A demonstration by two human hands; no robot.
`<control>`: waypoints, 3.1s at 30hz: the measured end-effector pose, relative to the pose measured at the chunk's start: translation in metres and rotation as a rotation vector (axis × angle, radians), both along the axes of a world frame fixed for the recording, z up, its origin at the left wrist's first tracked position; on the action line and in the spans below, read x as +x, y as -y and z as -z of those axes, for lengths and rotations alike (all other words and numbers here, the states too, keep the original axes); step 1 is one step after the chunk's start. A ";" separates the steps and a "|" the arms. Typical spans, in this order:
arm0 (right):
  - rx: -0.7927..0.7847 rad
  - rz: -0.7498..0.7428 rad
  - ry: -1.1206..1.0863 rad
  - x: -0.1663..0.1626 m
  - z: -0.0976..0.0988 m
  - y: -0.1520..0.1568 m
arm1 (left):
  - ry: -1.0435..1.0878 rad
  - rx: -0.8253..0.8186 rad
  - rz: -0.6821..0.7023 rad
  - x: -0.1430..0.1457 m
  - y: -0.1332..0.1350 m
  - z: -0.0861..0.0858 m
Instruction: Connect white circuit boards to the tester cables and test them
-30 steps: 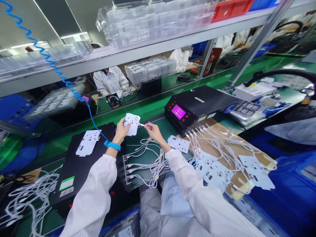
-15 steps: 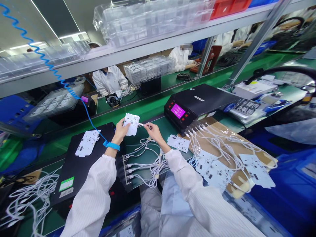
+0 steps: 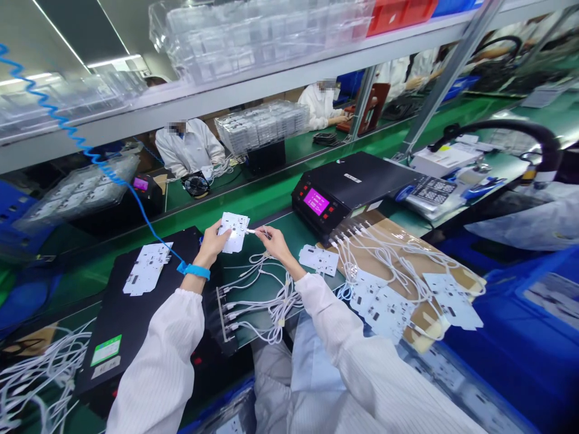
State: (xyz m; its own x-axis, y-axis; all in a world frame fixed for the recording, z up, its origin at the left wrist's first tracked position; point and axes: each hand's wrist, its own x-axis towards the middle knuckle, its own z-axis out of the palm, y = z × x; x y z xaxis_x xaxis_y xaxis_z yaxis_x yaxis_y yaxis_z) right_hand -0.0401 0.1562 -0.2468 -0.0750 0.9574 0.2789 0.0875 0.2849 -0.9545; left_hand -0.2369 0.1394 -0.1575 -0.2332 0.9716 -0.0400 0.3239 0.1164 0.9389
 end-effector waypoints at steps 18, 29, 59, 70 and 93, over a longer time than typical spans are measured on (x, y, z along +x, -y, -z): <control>0.031 0.024 -0.031 -0.002 0.002 -0.001 | -0.015 0.031 0.003 -0.004 -0.005 0.008; 0.076 -0.020 -0.048 0.001 0.002 -0.004 | 0.012 0.013 0.005 -0.007 -0.004 0.010; 0.166 0.105 -0.010 -0.030 0.014 0.022 | -0.730 0.267 0.381 0.029 0.009 0.005; 0.109 0.223 -0.262 -0.030 -0.004 0.034 | -0.759 0.219 0.410 0.034 0.008 0.005; 0.109 0.287 -0.292 -0.044 -0.009 0.028 | -0.840 0.187 0.371 0.035 0.009 0.007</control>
State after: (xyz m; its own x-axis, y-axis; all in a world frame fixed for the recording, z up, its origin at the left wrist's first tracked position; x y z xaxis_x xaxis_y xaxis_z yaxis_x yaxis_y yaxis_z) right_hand -0.0845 0.1287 -0.2378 0.2880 0.8917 0.3493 -0.0918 0.3888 -0.9168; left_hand -0.2016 0.1309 -0.1649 0.2111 0.9633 0.1658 0.8908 -0.2594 0.3731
